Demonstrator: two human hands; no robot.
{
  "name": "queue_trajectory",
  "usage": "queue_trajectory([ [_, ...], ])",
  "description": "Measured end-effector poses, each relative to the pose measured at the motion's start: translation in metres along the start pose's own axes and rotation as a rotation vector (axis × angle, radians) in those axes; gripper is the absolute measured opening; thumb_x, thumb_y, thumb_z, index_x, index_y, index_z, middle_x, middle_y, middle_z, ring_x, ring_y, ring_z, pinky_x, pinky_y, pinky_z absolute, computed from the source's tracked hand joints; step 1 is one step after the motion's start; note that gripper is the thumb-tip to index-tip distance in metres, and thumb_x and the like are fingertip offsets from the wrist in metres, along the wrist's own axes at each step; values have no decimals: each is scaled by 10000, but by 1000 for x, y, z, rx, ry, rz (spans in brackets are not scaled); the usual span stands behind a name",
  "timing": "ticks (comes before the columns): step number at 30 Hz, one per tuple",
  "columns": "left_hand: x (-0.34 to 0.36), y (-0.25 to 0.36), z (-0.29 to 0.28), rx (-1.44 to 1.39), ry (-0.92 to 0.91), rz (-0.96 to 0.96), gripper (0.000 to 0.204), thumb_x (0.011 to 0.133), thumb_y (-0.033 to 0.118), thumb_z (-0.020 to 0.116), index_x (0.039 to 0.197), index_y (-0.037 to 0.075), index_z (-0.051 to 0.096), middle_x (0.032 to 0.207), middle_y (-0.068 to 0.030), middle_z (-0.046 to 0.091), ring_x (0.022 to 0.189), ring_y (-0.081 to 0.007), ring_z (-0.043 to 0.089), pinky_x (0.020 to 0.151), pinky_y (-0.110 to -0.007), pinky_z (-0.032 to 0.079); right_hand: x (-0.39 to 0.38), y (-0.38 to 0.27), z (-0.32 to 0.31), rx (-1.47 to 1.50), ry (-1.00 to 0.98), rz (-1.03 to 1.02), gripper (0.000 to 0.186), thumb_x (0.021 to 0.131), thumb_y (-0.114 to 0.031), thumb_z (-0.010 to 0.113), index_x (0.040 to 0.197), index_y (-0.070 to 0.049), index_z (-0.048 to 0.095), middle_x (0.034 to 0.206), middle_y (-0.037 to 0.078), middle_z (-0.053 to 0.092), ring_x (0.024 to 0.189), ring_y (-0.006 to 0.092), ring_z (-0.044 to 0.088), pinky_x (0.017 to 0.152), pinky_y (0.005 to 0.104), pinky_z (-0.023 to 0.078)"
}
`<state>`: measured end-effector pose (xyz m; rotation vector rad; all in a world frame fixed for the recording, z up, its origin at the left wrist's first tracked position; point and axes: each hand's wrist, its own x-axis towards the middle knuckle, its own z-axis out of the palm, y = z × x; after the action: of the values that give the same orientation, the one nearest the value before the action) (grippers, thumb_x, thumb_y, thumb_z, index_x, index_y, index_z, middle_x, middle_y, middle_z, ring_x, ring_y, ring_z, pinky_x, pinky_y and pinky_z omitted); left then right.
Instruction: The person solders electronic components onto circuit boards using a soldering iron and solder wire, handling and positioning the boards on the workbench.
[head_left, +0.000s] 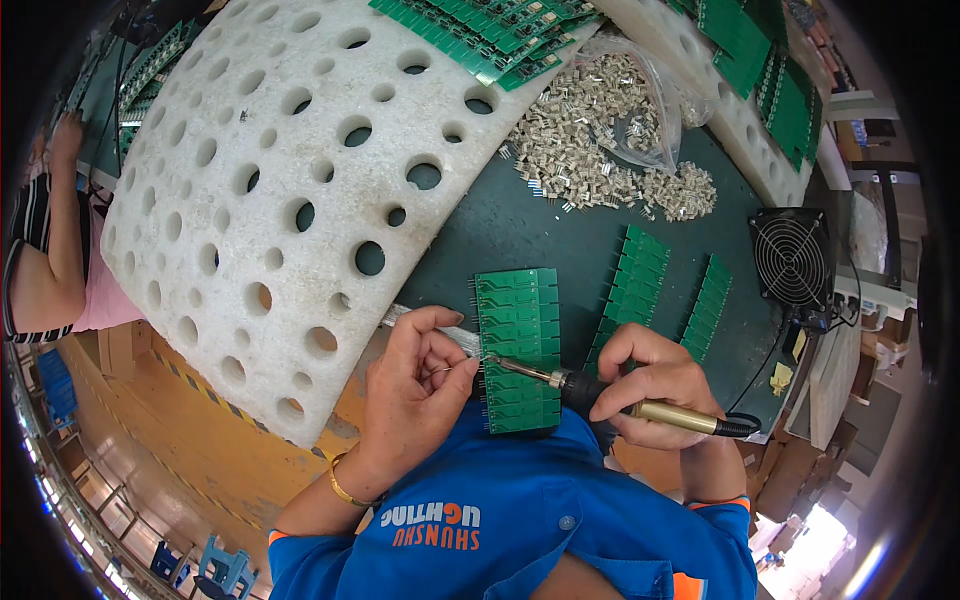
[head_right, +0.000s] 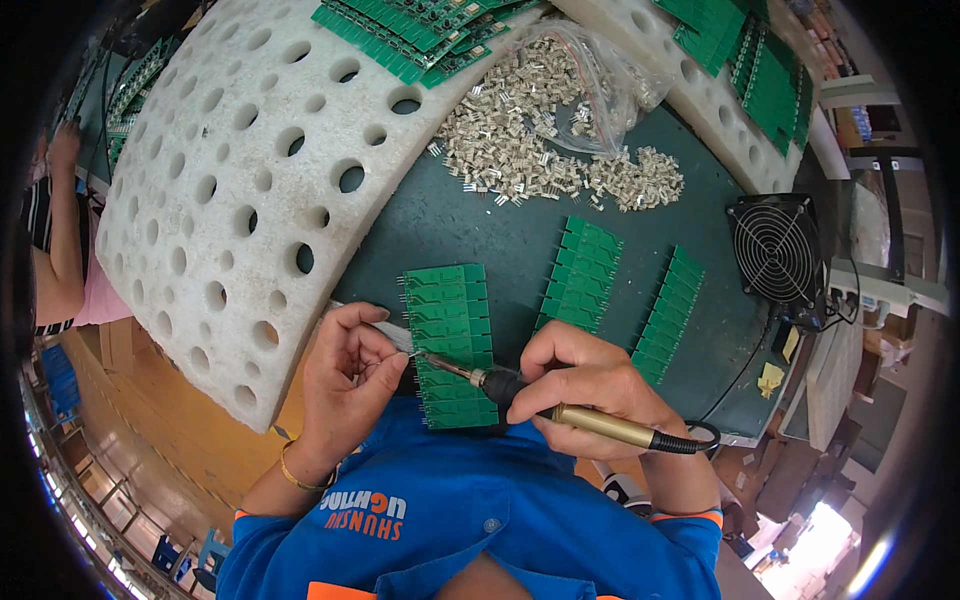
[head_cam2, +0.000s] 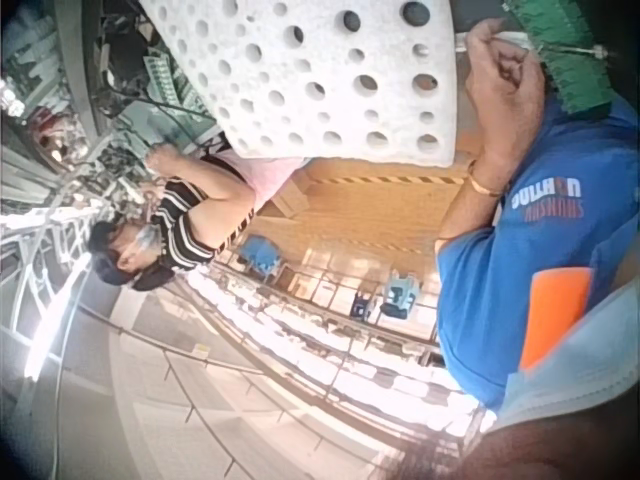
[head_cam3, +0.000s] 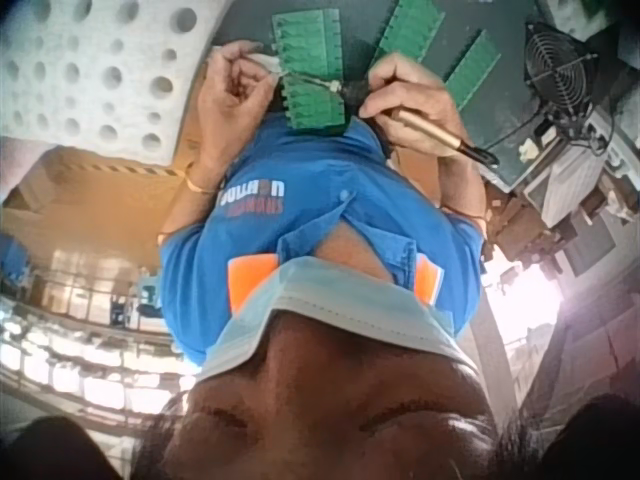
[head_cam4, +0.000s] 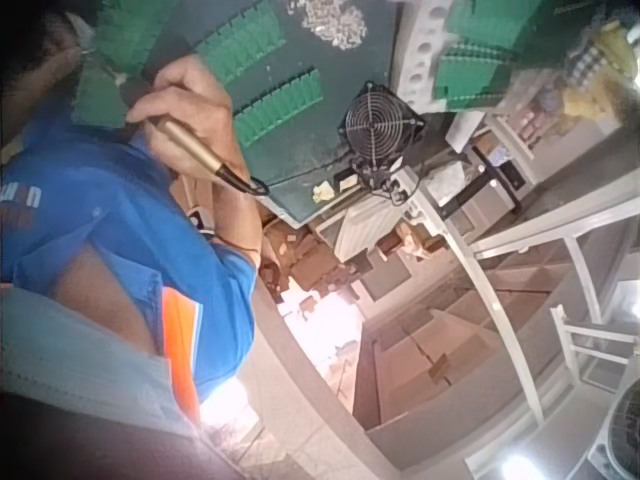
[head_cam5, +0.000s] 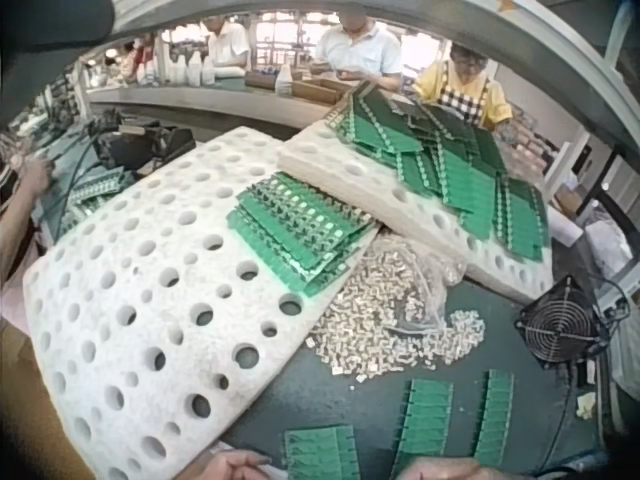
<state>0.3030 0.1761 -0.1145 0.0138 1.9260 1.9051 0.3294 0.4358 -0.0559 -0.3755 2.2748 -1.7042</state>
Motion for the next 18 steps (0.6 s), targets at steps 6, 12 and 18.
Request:
queue_trajectory([
  [6,1,2,0,17,0,-9,391,866,-66,658,1221,-6,506,794,1,588,635,-10,461,561,-170,384,8,0,-9,6,-67,-19,250,694,49,700,885,-104,752,880,65,557,746,173,560,620,284,423],
  [12,2,3,0,18,-8,-21,397,865,-67,656,1228,-12,506,799,-2,596,629,-11,457,562,-174,388,10,2,-10,33,-50,2,256,658,61,707,845,-110,745,857,57,559,715,150,542,605,272,409],
  [18,2,2,0,9,-3,-26,409,861,-71,654,1239,-15,506,800,-3,601,628,-11,457,562,-175,389,14,1,-17,25,-130,-14,212,751,44,690,922,-70,742,907,83,569,756,176,570,621,276,430],
])
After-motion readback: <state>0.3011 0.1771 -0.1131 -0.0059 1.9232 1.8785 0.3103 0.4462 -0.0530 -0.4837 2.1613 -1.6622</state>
